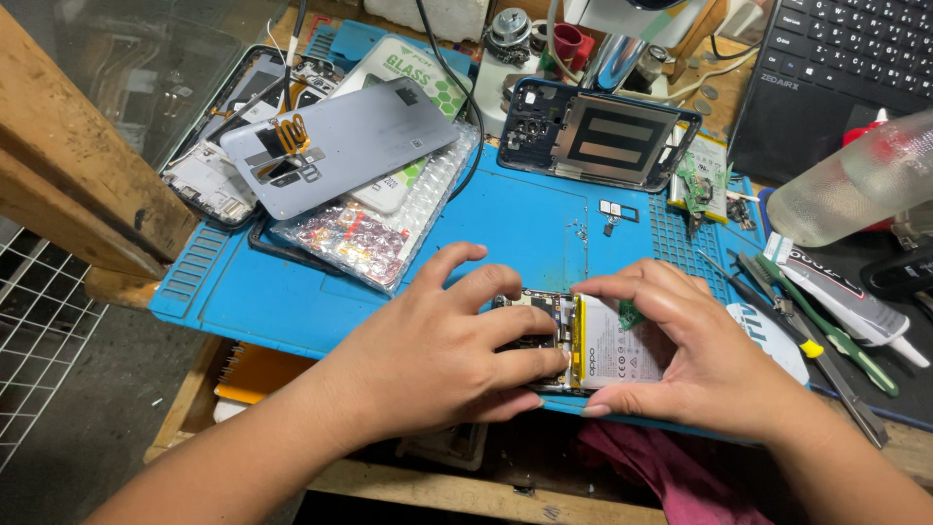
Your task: The person disassembles a smartphone using a screwdriver and a plastic pry tool. They remove the back cover, unscrew internal components, and detach the battery. The person then cleans the internal frame with a cloth and wipes the screen before placing the back cover back on the device.
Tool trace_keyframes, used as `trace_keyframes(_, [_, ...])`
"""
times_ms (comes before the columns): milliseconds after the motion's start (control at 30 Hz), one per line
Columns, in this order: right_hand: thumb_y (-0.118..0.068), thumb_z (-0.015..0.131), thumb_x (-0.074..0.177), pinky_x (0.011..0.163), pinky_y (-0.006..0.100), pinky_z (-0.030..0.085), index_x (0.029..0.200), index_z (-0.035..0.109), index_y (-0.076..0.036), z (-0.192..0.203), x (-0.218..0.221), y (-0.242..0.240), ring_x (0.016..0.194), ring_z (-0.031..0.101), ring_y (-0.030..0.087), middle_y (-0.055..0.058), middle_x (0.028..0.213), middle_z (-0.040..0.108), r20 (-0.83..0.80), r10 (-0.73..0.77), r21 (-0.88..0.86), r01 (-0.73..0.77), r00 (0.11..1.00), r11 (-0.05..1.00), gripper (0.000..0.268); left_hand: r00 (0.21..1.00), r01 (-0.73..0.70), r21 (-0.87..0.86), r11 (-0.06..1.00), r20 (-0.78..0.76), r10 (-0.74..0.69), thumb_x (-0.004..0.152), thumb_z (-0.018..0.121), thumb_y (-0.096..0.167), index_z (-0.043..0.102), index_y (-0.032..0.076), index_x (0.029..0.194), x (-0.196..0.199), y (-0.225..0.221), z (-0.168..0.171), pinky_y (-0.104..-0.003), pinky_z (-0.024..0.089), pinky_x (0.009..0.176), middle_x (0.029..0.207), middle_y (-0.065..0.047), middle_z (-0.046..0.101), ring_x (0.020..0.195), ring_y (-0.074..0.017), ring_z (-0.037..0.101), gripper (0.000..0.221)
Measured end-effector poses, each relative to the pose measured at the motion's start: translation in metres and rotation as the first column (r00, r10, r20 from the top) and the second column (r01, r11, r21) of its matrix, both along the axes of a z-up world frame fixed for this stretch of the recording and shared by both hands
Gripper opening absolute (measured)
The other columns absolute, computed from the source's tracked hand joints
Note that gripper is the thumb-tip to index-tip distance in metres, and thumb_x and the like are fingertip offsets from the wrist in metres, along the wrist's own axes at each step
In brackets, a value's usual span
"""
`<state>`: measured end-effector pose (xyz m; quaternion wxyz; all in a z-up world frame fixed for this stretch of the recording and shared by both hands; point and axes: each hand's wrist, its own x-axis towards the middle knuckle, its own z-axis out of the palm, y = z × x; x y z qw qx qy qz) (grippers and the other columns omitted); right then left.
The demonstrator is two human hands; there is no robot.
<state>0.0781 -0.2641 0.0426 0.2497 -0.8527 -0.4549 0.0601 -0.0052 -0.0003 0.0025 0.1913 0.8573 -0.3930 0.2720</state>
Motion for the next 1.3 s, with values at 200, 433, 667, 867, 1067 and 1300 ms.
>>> trace_keyframes(200, [-0.045,0.094,0.055,0.092,0.038,0.045,0.126,0.064,-0.012,-0.005,0.003,-0.001,0.105,0.064,0.025,0.005,0.109,0.067,0.003,-0.012,0.022,0.012,1.000,1.000,0.084,1.000,-0.003,0.016,1.000,0.018,0.003,0.086,0.078,0.041,0.068,0.022,0.116,0.002,-0.002,-0.002,-0.059,0.039,0.110,0.121,-0.001,0.062,0.123,-0.0275,0.054,0.037])
trace_keyframes(433, [-0.035,0.094,0.052,0.081,0.033,0.051,0.120,0.067,-0.009,-0.009,0.002,0.002,0.092,0.066,0.021,0.004,0.098,0.068,-0.057,-0.078,0.036,0.080,0.995,0.996,0.078,1.000,0.000,0.007,1.000,0.014,0.000,0.086,0.078,0.040,0.069,0.023,0.118,0.001,-0.001,-0.003,-0.060,0.038,0.112,0.121,-0.001,0.061,0.124,-0.0285,0.053,0.038])
trace_keyframes(667, [-0.033,0.094,0.053,0.081,0.032,0.051,0.124,0.067,-0.007,-0.010,0.002,-0.003,0.095,0.061,0.021,0.006,0.101,0.066,-0.109,-0.102,0.026,0.105,0.989,0.994,0.080,0.999,-0.018,0.021,1.000,0.035,0.017,0.086,0.077,0.039,0.069,0.024,0.115,0.001,-0.001,-0.002,-0.061,0.038,0.113,0.120,-0.002,0.061,0.125,-0.0287,0.053,0.033])
trace_keyframes(867, [-0.036,0.090,0.059,0.093,0.036,0.046,0.130,0.062,-0.004,-0.012,-0.009,0.000,0.108,0.057,0.026,0.009,0.115,0.062,0.178,-0.012,-0.001,0.013,0.984,1.000,0.083,0.996,-0.058,0.016,0.998,0.071,0.057,0.088,0.075,0.041,0.068,0.023,0.112,0.000,-0.001,-0.010,-0.059,0.039,0.113,0.123,-0.002,0.062,0.127,-0.0280,0.053,0.031])
trace_keyframes(1067, [-0.049,0.092,0.057,0.093,0.036,0.043,0.131,0.059,-0.005,-0.017,-0.011,0.001,0.110,0.056,0.027,0.011,0.119,0.055,0.187,-0.030,-0.030,0.036,0.982,0.999,0.092,0.996,-0.051,0.005,0.999,0.073,0.050,0.087,0.076,0.042,0.067,0.025,0.110,0.000,-0.001,-0.013,-0.058,0.039,0.113,0.124,-0.001,0.062,0.129,-0.0282,0.053,0.030])
trace_keyframes(1300, [-0.044,0.094,0.061,0.099,0.036,0.044,0.126,0.057,-0.004,-0.015,-0.003,0.011,0.115,0.056,0.026,0.010,0.120,0.056,0.058,-0.020,0.007,0.020,0.998,1.000,0.084,0.997,-0.045,-0.016,0.999,0.067,0.046,0.087,0.077,0.042,0.067,0.024,0.114,-0.001,0.001,-0.013,-0.058,0.039,0.114,0.124,-0.003,0.060,0.130,-0.0299,0.052,0.034])
